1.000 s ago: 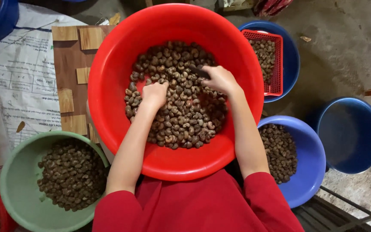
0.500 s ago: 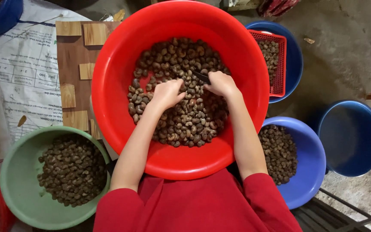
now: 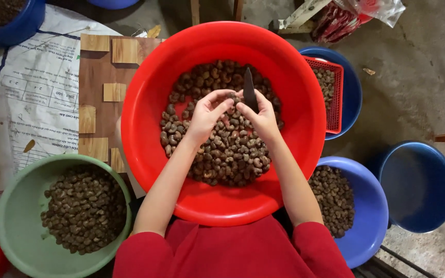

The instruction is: A person sits on the floor and uses a small knife to peel or trim individual nuts from a large red bowl, sorting them into other containers.

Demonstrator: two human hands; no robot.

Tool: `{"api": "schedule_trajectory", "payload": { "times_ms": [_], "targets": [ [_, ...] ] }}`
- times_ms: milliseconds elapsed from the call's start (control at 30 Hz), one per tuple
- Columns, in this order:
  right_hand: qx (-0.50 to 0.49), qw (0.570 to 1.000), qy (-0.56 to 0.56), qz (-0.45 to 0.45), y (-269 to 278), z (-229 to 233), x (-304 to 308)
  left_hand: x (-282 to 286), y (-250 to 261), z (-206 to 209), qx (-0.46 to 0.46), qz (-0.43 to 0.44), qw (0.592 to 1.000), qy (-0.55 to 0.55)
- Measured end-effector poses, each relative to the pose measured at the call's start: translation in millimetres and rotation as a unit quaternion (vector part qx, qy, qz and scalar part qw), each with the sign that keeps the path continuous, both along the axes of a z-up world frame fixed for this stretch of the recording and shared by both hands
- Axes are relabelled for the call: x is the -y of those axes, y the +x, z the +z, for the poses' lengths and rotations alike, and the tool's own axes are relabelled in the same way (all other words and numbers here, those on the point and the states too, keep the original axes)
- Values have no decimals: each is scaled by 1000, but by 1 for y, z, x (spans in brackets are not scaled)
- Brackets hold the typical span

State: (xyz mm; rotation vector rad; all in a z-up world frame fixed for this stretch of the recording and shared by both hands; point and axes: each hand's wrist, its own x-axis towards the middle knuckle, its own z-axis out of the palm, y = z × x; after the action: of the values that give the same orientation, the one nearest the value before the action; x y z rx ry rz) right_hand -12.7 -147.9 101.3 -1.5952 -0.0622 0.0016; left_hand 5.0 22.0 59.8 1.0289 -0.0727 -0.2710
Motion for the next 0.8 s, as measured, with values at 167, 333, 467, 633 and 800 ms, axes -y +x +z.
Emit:
{"api": "schedule_trajectory", "payload": {
  "times_ms": [167,333,467,633,800],
  "targets": [
    [-11,999,38,-25,-7,-6,-4,-3,-2,12,84,-24,996,28],
    [9,1000,3,-24,-7,-11,-2,-9,2,2,146,-28,985,89],
    [200,938,-275,-65,-6,-16,-4,-10,2,-6,86,-11,993,78],
    [342,759,-543,-105,6,-31,21,-18,4,2,100,4,988,114],
    [346,793,-493,-88,1,-37,18,-17,1,9,116,-13,987,109]
  ]
}}
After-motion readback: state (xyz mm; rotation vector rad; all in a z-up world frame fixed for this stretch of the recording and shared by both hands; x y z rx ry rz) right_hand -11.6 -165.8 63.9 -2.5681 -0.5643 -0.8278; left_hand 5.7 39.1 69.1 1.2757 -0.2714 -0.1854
